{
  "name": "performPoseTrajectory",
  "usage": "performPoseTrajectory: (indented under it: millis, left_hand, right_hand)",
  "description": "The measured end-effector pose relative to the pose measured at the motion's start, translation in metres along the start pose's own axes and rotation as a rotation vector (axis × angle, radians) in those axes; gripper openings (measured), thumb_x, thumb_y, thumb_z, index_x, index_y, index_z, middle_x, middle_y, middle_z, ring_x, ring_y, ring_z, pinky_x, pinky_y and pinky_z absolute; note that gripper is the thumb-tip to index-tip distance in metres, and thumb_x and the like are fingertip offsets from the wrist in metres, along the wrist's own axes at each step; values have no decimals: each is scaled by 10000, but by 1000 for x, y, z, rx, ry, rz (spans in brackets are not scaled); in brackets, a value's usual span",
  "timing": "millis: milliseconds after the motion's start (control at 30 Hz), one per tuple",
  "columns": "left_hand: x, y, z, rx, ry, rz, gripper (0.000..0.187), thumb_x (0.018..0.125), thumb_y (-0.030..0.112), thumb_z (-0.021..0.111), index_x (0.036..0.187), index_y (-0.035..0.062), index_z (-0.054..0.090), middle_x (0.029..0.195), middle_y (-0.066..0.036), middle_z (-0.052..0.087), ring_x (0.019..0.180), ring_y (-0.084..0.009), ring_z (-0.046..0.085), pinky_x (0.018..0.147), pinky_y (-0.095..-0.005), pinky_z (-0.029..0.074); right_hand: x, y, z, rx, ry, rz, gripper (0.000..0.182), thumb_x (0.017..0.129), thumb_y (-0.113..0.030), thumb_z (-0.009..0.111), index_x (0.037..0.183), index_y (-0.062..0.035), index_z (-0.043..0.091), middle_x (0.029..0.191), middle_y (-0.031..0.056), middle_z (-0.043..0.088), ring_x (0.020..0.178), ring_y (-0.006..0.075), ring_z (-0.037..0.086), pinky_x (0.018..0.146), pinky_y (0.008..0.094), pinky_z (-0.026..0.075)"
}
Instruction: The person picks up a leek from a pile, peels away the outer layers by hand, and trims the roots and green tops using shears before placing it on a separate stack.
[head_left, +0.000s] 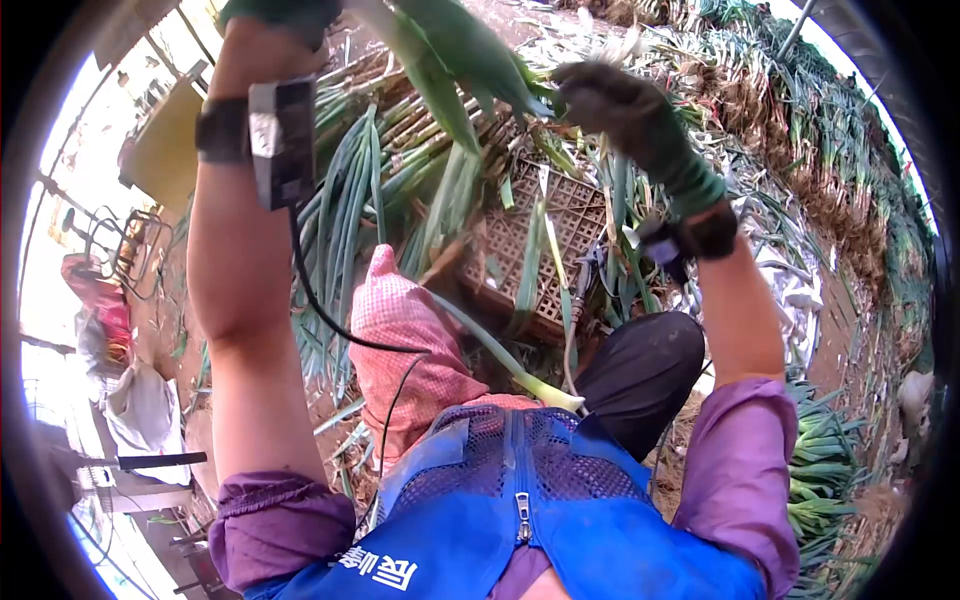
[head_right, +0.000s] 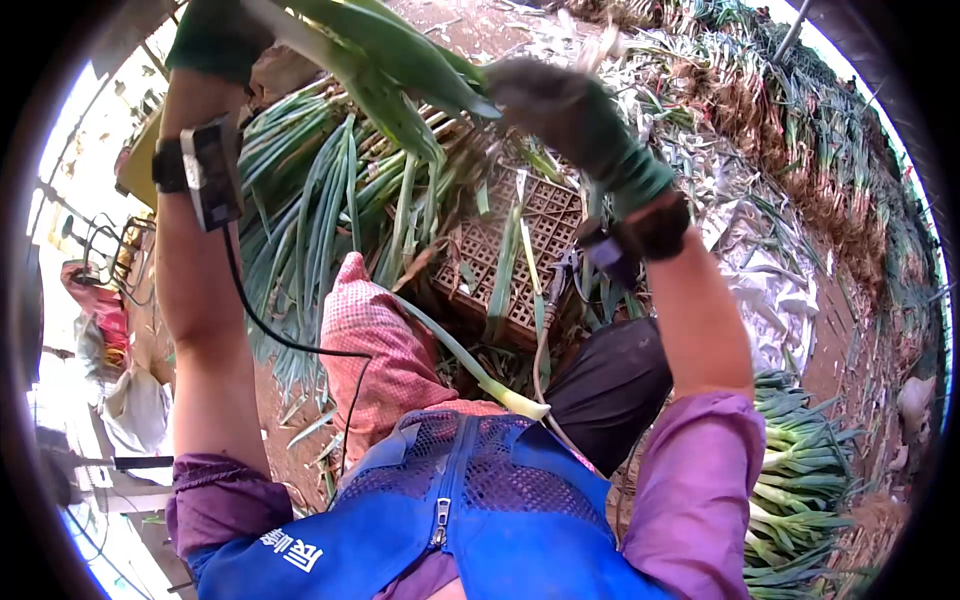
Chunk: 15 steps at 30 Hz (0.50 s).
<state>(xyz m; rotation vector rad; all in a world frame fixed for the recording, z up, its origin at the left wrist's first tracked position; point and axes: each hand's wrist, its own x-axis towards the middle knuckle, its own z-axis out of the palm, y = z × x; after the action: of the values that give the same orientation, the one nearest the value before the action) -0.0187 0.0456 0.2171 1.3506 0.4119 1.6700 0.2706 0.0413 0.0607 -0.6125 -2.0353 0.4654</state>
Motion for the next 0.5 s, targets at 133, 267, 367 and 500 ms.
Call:
performPoseTrajectory:
  millis: [133, 267, 367, 500]
  left_hand:
    - [-9, 8, 9, -100, -118, -103, 258, 917, 278, 694, 1007, 47, 623, 862, -61, 624, 765, -197, 623, 722, -315, 549]
    - [-13, -3, 2, -77, -214, -117, 261, 910, 286, 707, 981, 48, 627, 852, -45, 629, 767, -184, 628, 700, -318, 555]
    - [-25, 0, 9, -27, -88, -142, 297, 886, 296, 734, 993, 41, 625, 858, -63, 628, 777, -208, 631, 707, -348, 561]
    - [-39, 10, 16, 11, -10, -106, 349, 858, 305, 763, 1021, 32, 621, 872, -91, 622, 783, -247, 632, 730, -395, 568]
  right_hand:
    - [-20, -14, 58, -185, -245, 167, 322, 947, -34, 588, 1264, -79, 618, 940, 99, 706, 812, 185, 688, 738, 274, 596]
    - [-41, -3, 108, -493, 240, 92, 431, 902, -243, 635, 1287, -62, 569, 920, 95, 706, 722, 223, 670, 693, 282, 578]
    - [-47, -15, 111, -446, 328, 221, 468, 869, -303, 670, 1281, -96, 589, 953, 136, 722, 782, 296, 698, 758, 367, 583]
    - [-58, -8, 105, -311, 243, 274, 249, 889, -283, 666, 1100, -155, 704, 970, 83, 738, 836, 271, 702, 783, 371, 572]
